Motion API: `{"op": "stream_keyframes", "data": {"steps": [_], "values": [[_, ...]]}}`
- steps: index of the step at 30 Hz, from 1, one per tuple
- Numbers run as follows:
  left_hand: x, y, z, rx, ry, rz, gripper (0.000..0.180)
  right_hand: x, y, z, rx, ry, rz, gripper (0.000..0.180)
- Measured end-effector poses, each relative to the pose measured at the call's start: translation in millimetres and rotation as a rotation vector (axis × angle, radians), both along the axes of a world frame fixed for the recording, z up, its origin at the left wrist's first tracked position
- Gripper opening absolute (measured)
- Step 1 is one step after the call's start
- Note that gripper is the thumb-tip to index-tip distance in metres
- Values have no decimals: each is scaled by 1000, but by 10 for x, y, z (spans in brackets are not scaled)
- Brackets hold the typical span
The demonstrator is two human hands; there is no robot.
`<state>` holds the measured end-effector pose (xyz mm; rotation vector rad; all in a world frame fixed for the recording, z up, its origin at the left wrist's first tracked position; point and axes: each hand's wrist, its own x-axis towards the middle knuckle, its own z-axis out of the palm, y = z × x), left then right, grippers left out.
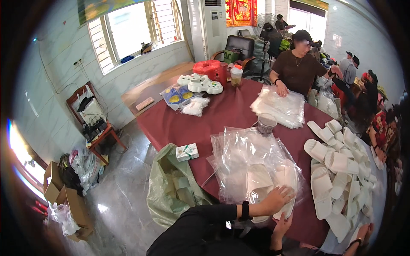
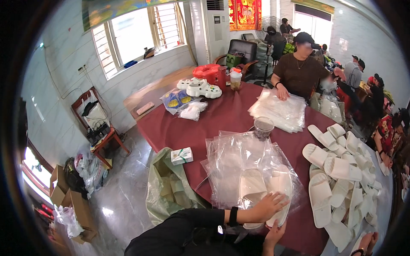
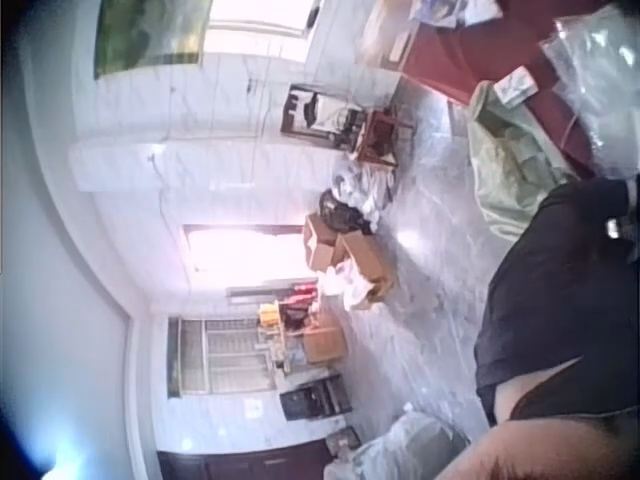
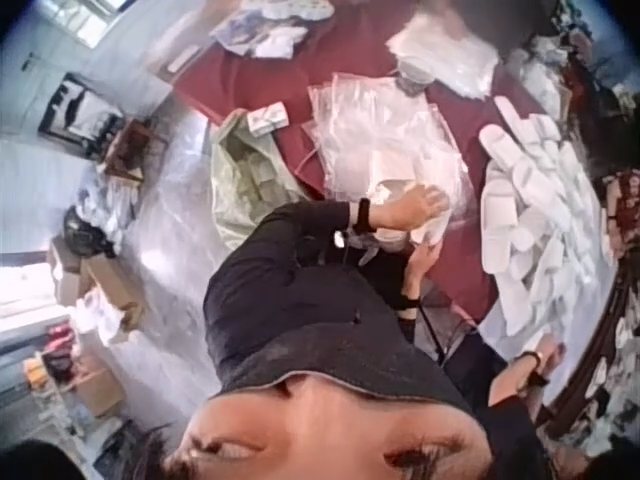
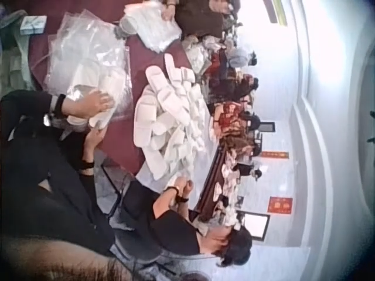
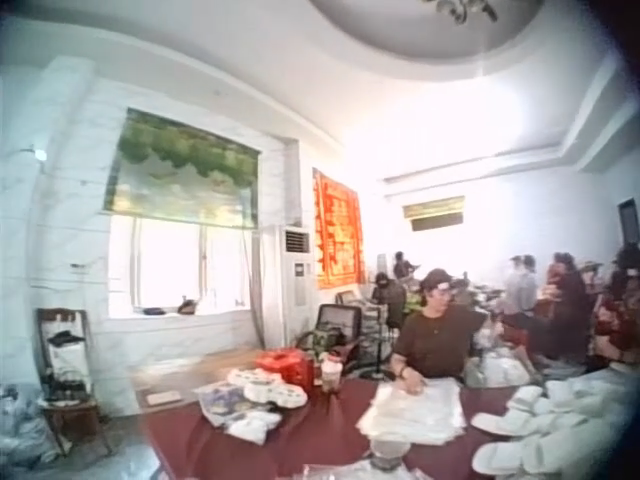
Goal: The recorder is packing manufactured slippers into individual plastic bags and then placing them into a larger green collection bag.
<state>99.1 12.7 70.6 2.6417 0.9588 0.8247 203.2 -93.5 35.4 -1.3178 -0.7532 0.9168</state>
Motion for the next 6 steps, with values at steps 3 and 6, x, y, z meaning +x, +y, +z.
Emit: {"op": "stream_keyframes", "data": {"steps": [3,6], "values": [[43,28,-28,-51,32,-92,54,70,-7,-259,75,86,-50,37],[-45,33,96,-78,229,-103,63,200,-2,-453,-2,166,5,39]]}}
